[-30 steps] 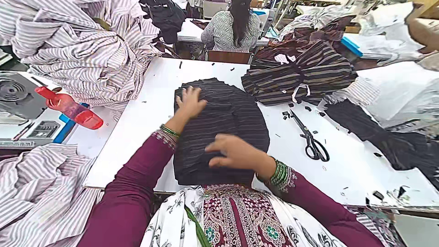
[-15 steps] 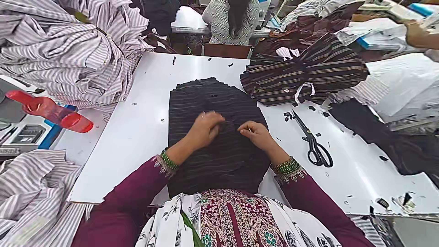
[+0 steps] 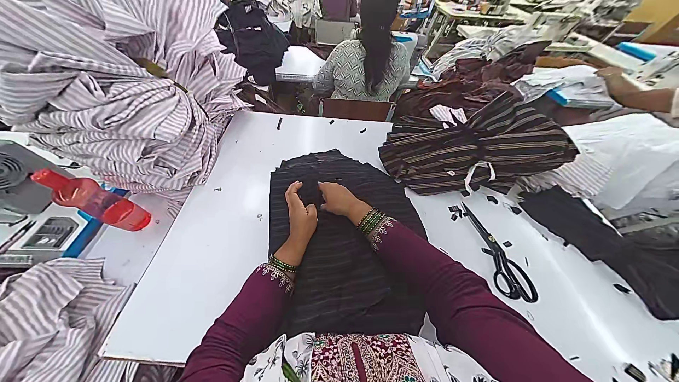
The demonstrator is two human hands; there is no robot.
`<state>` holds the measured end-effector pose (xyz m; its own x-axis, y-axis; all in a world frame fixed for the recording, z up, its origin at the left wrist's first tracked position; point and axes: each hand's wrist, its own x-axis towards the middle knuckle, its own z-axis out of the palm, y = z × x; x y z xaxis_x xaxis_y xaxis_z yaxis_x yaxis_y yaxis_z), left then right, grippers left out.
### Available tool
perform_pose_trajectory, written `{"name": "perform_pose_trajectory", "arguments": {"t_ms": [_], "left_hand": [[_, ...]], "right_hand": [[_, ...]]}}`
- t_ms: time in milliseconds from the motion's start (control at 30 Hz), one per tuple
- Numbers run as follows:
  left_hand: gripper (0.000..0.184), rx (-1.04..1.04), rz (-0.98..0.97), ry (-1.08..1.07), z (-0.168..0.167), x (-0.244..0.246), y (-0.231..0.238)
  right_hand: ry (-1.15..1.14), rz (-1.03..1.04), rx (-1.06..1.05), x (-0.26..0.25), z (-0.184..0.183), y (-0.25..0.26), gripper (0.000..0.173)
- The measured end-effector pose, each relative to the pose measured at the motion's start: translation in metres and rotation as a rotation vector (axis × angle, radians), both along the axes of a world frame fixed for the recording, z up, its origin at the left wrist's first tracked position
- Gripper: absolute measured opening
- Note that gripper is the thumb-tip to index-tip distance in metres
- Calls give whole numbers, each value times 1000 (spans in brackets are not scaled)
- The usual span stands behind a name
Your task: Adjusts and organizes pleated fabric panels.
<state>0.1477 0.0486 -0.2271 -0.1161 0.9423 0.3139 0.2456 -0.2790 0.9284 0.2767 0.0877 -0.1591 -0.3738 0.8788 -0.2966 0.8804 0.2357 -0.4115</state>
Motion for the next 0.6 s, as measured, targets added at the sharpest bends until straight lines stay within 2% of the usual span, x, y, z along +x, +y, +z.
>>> {"name": "perform_pose_trajectory", "arguments": {"t_ms": [67, 133, 233, 333, 400, 467, 533, 600], "left_hand": [[67, -19, -3, -60, 1, -1, 0], [68, -30, -12, -140, 2, -2, 1], [71, -45, -27, -190, 1, -2, 2], [72, -116, -54, -99, 6, -5, 0], [70, -87, -63, 60, 5, -4, -2], [65, -34, -114, 264, 2, -1, 0], [64, 19, -151, 483, -1, 4, 3], [67, 87, -156, 624, -3, 9, 3]], "right_hand": [[-47, 28, 43, -12, -2, -2, 61], [-18, 27, 160, -18, -5, -5, 46], [120, -92, 486, -9, -7, -7, 24], [115, -255, 824, 28, 12, -12, 21], [117, -397, 819, 65, 39, -26, 28], [219, -528, 812, 98, 51, -30, 32], [303, -584, 671, 119, 38, -37, 31], [374, -566, 420, 127, 7, -49, 26]]}}
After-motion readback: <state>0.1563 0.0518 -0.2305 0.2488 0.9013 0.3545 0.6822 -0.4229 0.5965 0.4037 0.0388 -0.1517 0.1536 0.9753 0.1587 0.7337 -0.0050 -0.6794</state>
